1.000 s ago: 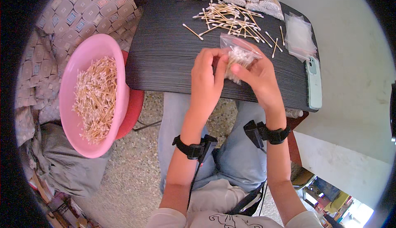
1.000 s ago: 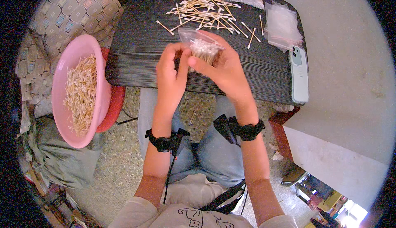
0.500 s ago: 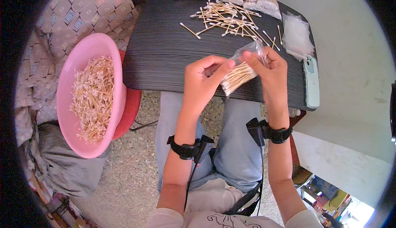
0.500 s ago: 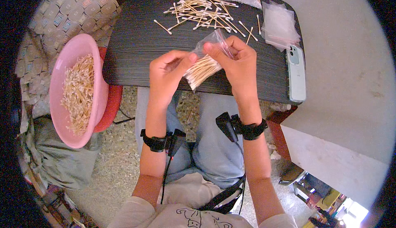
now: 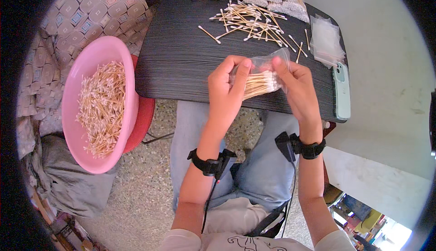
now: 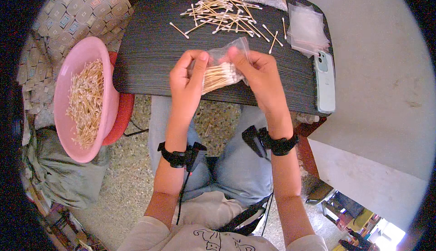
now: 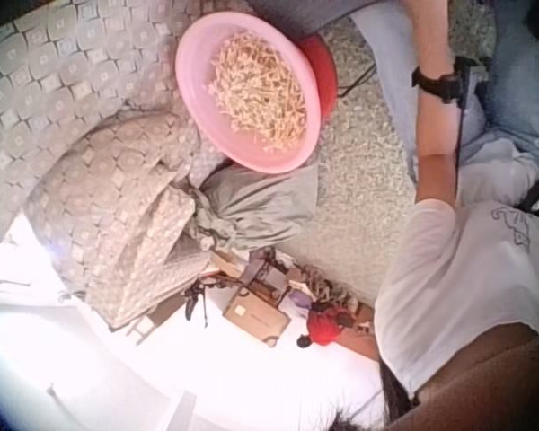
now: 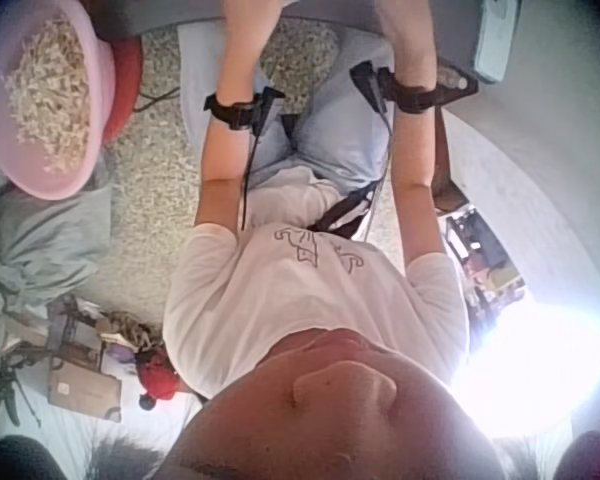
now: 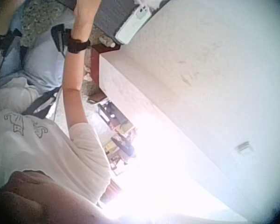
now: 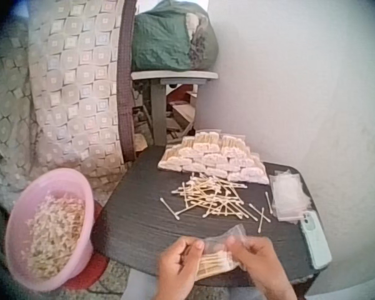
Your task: Packaging a counted number of cotton swabs into a small plastic zip-lock bag.
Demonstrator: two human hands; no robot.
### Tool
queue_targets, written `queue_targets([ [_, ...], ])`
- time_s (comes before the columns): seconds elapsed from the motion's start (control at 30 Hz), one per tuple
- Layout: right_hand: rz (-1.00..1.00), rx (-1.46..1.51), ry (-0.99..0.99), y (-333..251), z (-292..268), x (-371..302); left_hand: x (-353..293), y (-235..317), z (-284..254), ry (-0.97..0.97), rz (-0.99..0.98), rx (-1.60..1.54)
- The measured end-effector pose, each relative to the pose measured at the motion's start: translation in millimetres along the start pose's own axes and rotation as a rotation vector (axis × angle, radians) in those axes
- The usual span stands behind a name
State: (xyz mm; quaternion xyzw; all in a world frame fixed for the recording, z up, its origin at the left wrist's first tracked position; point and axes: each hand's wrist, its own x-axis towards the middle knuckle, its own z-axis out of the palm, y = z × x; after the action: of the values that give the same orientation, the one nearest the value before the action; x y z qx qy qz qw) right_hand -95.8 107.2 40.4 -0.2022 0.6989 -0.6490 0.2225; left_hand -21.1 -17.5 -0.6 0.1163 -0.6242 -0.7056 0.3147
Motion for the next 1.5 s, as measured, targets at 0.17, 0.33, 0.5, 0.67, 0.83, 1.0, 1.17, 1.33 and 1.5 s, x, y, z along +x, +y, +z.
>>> queue_targets([
  [0.17,0.276,0.544,-0.217,7,-5,-4,-1,4,-1,-0.025,-0.119,-0.246],
  [0.33,0.190,0.323,-0.176,9,-1,-5,-1,8,1,-0.060,-0.192,-0.237],
  [0.5,0.233,0.391,-0.204,8,1,-4,0,2,-2,-0.034,-0.094,-0.093],
  [0.67,0.194,0.417,-0.186,10,10,-3,-2,6,-3,-0.078,-0.237,-0.245],
  [0.83,0.118,0.560,-0.366,5,-2,-4,-2,11,3,0.043,-0.310,-0.376],
  [1.0,0.055,0.473,-0.320,5,3,-9,-2,10,1,-0.022,-0.310,-0.373],
  [1.17,0.132,0.669,-0.343,9,-1,-10,-4,13,3,-0.057,-0.330,-0.383],
  [1.33,0.218,0.665,-0.405,8,-6,-7,-9,11,10,-0.089,-0.295,-0.434],
  [1.5,0.252,0.646,-0.334,10,-13,-6,-7,9,15,-0.036,-0.257,-0.375],
])
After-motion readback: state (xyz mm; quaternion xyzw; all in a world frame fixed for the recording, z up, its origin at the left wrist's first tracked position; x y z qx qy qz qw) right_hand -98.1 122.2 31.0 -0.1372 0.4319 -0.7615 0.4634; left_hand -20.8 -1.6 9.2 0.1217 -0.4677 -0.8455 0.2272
